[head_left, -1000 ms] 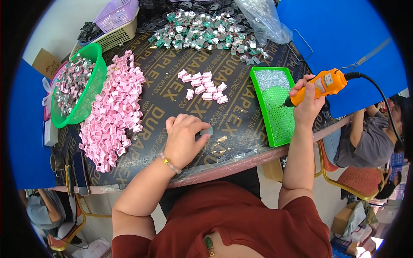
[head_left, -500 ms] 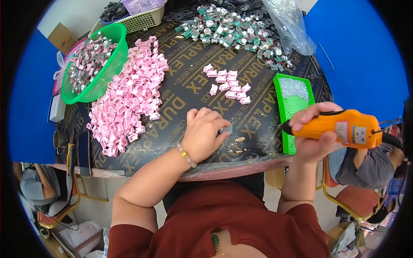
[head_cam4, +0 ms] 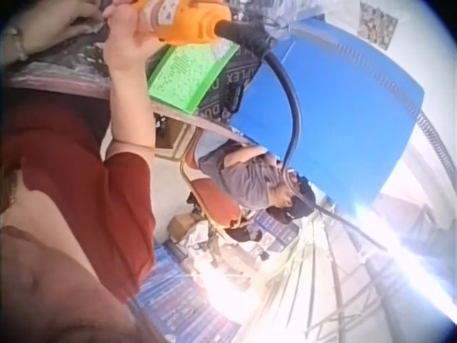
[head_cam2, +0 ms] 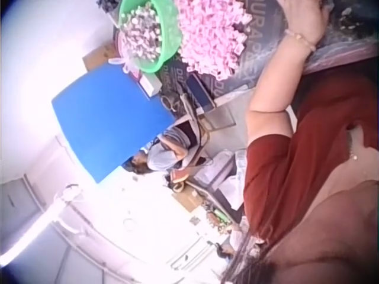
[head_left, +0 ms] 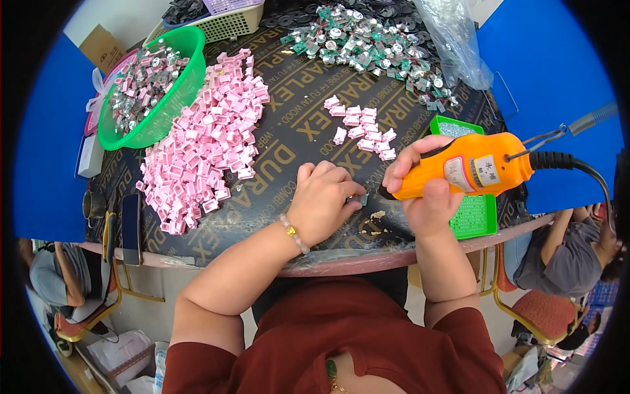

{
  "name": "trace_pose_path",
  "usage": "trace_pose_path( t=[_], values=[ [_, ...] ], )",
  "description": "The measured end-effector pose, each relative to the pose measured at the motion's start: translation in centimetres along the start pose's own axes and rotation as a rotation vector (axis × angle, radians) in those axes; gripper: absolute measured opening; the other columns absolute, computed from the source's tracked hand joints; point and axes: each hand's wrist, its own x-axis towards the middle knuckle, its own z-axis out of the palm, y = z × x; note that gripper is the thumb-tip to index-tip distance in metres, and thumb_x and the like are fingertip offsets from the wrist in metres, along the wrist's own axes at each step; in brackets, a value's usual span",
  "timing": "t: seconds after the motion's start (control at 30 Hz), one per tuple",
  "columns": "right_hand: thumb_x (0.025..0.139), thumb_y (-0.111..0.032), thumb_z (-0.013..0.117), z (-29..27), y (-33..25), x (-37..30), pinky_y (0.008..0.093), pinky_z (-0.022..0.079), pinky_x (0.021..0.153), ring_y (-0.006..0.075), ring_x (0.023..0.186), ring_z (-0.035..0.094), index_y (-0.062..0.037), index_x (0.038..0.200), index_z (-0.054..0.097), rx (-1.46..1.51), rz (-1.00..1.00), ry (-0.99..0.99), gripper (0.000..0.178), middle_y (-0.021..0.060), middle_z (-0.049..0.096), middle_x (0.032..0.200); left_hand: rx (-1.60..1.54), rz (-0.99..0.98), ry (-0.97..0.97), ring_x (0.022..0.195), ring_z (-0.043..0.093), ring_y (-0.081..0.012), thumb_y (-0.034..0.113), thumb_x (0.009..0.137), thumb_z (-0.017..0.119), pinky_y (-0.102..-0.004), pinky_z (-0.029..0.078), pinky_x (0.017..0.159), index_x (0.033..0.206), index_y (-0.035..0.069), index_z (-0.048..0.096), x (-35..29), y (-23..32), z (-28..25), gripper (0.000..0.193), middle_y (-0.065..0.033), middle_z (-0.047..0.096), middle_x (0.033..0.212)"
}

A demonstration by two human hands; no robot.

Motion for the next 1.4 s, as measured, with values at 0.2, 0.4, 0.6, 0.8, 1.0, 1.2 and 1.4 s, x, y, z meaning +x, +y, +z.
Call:
trace_pose_path(
  t=[0.2, 0.4, 0.6, 0.8, 1.0, 1.2, 1.4],
  values=[
    [0.084, -0.031, 0.067, -0.1, 0.4, -0.1, 0.0238, 0.046, 0.057, 0.0130, 0.064, 0.054, -0.0029, 0.110, 0.045, 0.007, 0.001, -0.005, 0.044, 0.0089, 0.055, 0.078, -0.006, -0.003, 0.006, 0.091, 0.051, -0.0183, 0.019, 0.071, 0.073, -0.0364, 0.032, 0.083, 0.089, 0.017, 0.070, 0.0, 0.0, 0.1, 0.019, 0.0022, 0.058, 0.086],
    [0.084, -0.031, 0.067, -0.1, 0.3, -0.2, 0.0234, 0.046, 0.057, 0.0128, 0.064, 0.055, -0.0024, 0.109, 0.045, 0.004, 0.012, -0.017, 0.044, 0.0092, 0.056, 0.078, -0.010, -0.002, -0.002, 0.092, 0.051, -0.0185, 0.019, 0.072, 0.072, -0.0365, 0.032, 0.083, 0.091, 0.016, 0.069, 0.0, 0.0, 0.0, 0.019, 0.0020, 0.058, 0.086],
    [0.083, -0.033, 0.068, 0.0, 0.1, -0.2, 0.0234, 0.046, 0.056, 0.0132, 0.063, 0.055, -0.0014, 0.108, 0.045, 0.003, 0.015, -0.018, 0.047, 0.0095, 0.056, 0.078, -0.007, -0.013, -0.017, 0.093, 0.051, -0.0188, 0.018, 0.072, 0.072, -0.0369, 0.031, 0.084, 0.092, 0.016, 0.069, 0.0, 0.0, 0.1, 0.021, 0.0016, 0.057, 0.087],
    [0.080, -0.042, 0.069, 0.2, -0.4, -0.3, 0.0277, 0.048, 0.055, 0.0158, 0.061, 0.056, -0.0025, 0.107, 0.045, -0.035, 0.047, -0.006, 0.054, 0.0109, 0.056, 0.077, -0.017, -0.014, -0.016, 0.093, 0.051, -0.0190, 0.018, 0.072, 0.072, -0.0371, 0.031, 0.084, 0.093, 0.016, 0.069, -0.1, -0.1, 0.2, 0.022, 0.0015, 0.058, 0.087],
    [0.082, -0.035, 0.070, 0.0, -0.1, -0.1, 0.0241, 0.047, 0.056, 0.0142, 0.063, 0.055, -0.0007, 0.108, 0.046, 0.028, 0.019, -0.015, 0.049, 0.0103, 0.056, 0.078, -0.013, -0.008, -0.018, 0.093, 0.051, -0.0190, 0.018, 0.072, 0.072, -0.0369, 0.031, 0.084, 0.094, 0.016, 0.069, -0.1, -0.1, 0.2, 0.022, 0.0017, 0.057, 0.088],
    [0.080, -0.038, 0.070, 0.7, -0.1, -0.2, 0.0267, 0.048, 0.056, 0.0154, 0.061, 0.055, -0.0021, 0.105, 0.045, -0.001, 0.067, 0.000, 0.050, 0.0114, 0.056, 0.077, -0.010, 0.000, -0.007, 0.093, 0.051, -0.0195, 0.018, 0.071, 0.072, -0.0371, 0.032, 0.084, 0.089, 0.013, 0.067, -0.1, -0.1, 0.3, 0.019, 0.0011, 0.057, 0.088],
    [0.079, -0.043, 0.070, 1.3, 0.0, 0.2, 0.0254, 0.049, 0.052, 0.0150, 0.057, 0.055, -0.0024, 0.100, 0.045, -0.112, 0.146, -0.006, 0.053, 0.0124, 0.057, 0.075, 0.004, 0.003, 0.020, 0.092, 0.051, -0.0209, 0.019, 0.070, 0.072, -0.0376, 0.033, 0.084, 0.083, 0.011, 0.062, -0.1, 0.0, 0.3, 0.018, -0.0015, 0.057, 0.086]
  ],
)
